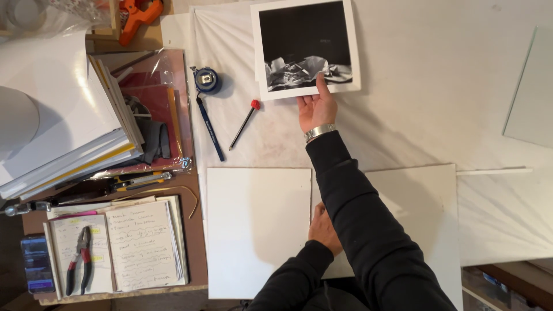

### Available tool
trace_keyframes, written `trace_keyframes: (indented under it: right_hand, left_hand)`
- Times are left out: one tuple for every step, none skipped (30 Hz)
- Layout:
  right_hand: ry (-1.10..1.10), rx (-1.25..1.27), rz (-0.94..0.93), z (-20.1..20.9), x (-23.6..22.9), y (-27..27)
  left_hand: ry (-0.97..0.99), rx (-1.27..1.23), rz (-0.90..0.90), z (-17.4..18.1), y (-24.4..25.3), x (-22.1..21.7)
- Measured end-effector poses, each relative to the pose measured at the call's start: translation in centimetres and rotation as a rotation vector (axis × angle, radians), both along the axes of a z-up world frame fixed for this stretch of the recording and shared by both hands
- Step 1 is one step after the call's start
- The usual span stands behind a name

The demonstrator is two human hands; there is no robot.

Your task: Measure a white matboard with a tape measure, mark it with a pencil, and then clean the surface using a spray bottle and paper towels.

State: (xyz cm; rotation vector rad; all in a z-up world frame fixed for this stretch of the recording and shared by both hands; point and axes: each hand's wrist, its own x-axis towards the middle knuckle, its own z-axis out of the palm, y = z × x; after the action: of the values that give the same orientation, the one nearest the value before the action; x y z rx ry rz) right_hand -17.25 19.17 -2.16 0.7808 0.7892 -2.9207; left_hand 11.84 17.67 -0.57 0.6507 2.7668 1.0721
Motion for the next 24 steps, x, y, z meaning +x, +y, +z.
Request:
trace_keyframes:
  right_hand:
    - [0.002, -0.001, 0.003, 0.2, -0.3, 0.0]
    - [0.028, -0.042, 0.015, 0.5, -0.5, 0.0]
    - [0.053, -0.084, 0.026, 0.6, -0.6, -0.1]
    - [0.052, -0.085, 0.028, 0.8, -0.9, 0.0]
    - [0.083, -0.055, 0.057, 0.9, -1.2, 0.0]
    - [0.114, -0.025, 0.086, 1.0, -1.5, 0.1]
    - [0.109, -0.025, 0.083, 1.6, -1.4, 0.2]
    - [0.152, 0.024, 0.106, 2.1, -1.4, 0.4]
    - [0.200, 0.075, 0.129, 2.8, -1.8, 0.7]
    - [0.200, 0.076, 0.126, 3.8, -2.1, 0.8]
    - [0.252, 0.097, 0.129, 4.8, -2.3, 0.8]
    - [0.304, 0.117, 0.132, 5.9, -2.5, 0.8]
    - [0.306, 0.115, 0.131, 6.6, -3.2, 0.8]
    - [0.362, 0.144, 0.140, 7.3, -4.0, 0.8]
    - [0.419, 0.172, 0.148, 8.0, -4.7, 0.8]
    - [0.420, 0.170, 0.147, 8.2, -5.8, 0.7]
    - [0.463, 0.187, 0.154, 8.4, -6.6, 0.7]
    - [0.506, 0.205, 0.162, 8.5, -7.4, 0.8]
    - [0.503, 0.209, 0.157, 7.5, -8.7, 0.8]
    - [0.524, 0.198, 0.161, 6.5, -9.9, 0.8]
    - [0.551, 0.189, 0.168, 5.6, -11.4, 0.9]
    - [0.554, 0.195, 0.165, 5.1, -12.3, 0.7]
    - [0.506, 0.197, 0.180, 4.5, -13.0, 0.4]
    - [0.457, 0.199, 0.194, 3.9, -13.7, 0.1]
  left_hand:
    - [0.002, -0.001, 0.003, 0.1, 0.0, -0.1]
    - [-0.012, -0.034, -0.011, 0.1, 0.1, -0.2]
    - [-0.028, -0.068, -0.027, 0.2, 0.1, -0.2]
    - [-0.028, -0.070, -0.025, -0.1, 0.2, -0.1]
    - [-0.022, -0.134, -0.046, -0.3, 0.3, 0.0]
    - [-0.016, -0.199, -0.067, -0.6, 0.4, 0.2]
    - [-0.021, -0.199, -0.070, -0.1, 0.2, 0.1]
    - [-0.026, -0.179, -0.063, 0.4, 0.1, 0.0]
    - [-0.026, -0.159, -0.057, 0.8, 0.0, -0.4]
    - [-0.025, -0.158, -0.060, 1.0, 0.1, -0.6]
    - [0.052, -0.132, -0.016, 1.3, 0.1, -0.6]
    - [0.128, -0.106, 0.028, 1.6, 0.1, -0.7]
    - [0.130, -0.108, 0.027, 1.7, 0.1, -0.8]
    - [0.139, -0.077, 0.048, 1.8, 0.1, -0.9]
    - [0.147, -0.047, 0.068, 2.0, 0.1, -0.9]
    - [0.149, -0.050, 0.067, 1.7, 0.1, -1.0]
    - [0.131, -0.055, 0.062, 1.5, 0.2, -0.8]
    - [0.114, -0.059, 0.056, 1.3, 0.3, -0.7]
    - [0.112, -0.056, 0.050, 1.3, 0.2, -0.6]
    - [0.110, -0.051, 0.061, 1.3, 0.2, -0.6]
    - [0.115, -0.043, 0.074, 1.3, 0.4, -0.8]
    - [0.119, -0.037, 0.070, 1.0, 0.5, -0.9]
    - [0.113, -0.050, 0.073, 0.9, 0.5, -0.8]
    - [0.106, -0.063, 0.075, 0.8, 0.6, -0.6]
